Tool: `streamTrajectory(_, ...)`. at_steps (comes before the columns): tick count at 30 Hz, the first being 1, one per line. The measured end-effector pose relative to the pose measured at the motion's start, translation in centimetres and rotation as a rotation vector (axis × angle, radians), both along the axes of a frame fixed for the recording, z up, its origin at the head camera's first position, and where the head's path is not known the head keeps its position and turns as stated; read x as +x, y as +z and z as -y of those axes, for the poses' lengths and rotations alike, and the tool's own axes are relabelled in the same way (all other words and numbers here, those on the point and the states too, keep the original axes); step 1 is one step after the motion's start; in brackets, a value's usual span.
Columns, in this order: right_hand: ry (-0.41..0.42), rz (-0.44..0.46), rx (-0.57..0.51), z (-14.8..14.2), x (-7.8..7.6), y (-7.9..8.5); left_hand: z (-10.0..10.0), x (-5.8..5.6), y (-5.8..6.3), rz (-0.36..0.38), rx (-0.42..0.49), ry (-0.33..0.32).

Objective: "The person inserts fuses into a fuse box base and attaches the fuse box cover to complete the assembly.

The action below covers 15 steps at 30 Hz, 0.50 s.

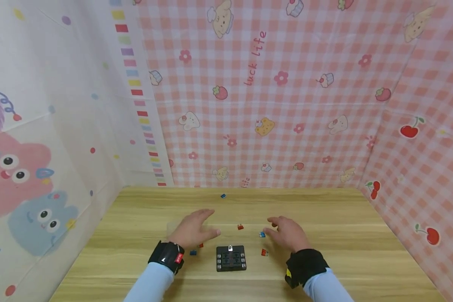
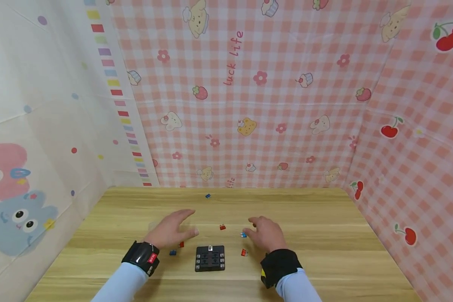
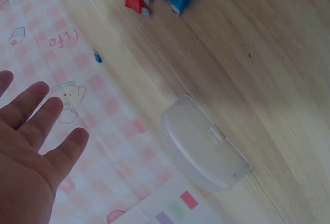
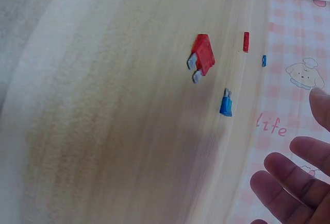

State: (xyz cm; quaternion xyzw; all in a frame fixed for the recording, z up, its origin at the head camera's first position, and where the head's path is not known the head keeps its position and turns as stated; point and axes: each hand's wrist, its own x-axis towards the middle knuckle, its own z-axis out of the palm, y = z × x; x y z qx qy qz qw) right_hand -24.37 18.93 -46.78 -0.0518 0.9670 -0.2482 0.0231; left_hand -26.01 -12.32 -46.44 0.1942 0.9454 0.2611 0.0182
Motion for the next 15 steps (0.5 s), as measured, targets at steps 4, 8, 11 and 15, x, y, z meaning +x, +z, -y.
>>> streamTrajectory(4,-0.006,0.006,0.001,0.1,0.3,-0.1,-0.4,0.3,-0.1,0.001,-0.023,-0.029)
streamTrajectory(8,0.013,-0.001,0.008,0.3,0.5,0.1,-0.7,0.7,-0.2,-0.013,-0.039,-0.055)
streamTrajectory(11,0.031,-0.003,0.019,0.4,0.6,0.2,-0.9,0.9,-0.2,-0.027,-0.041,-0.074)
streamTrajectory(15,0.036,0.028,0.032,0.6,1.0,0.3,-1.0,1.1,-0.4,-0.034,-0.052,-0.09)
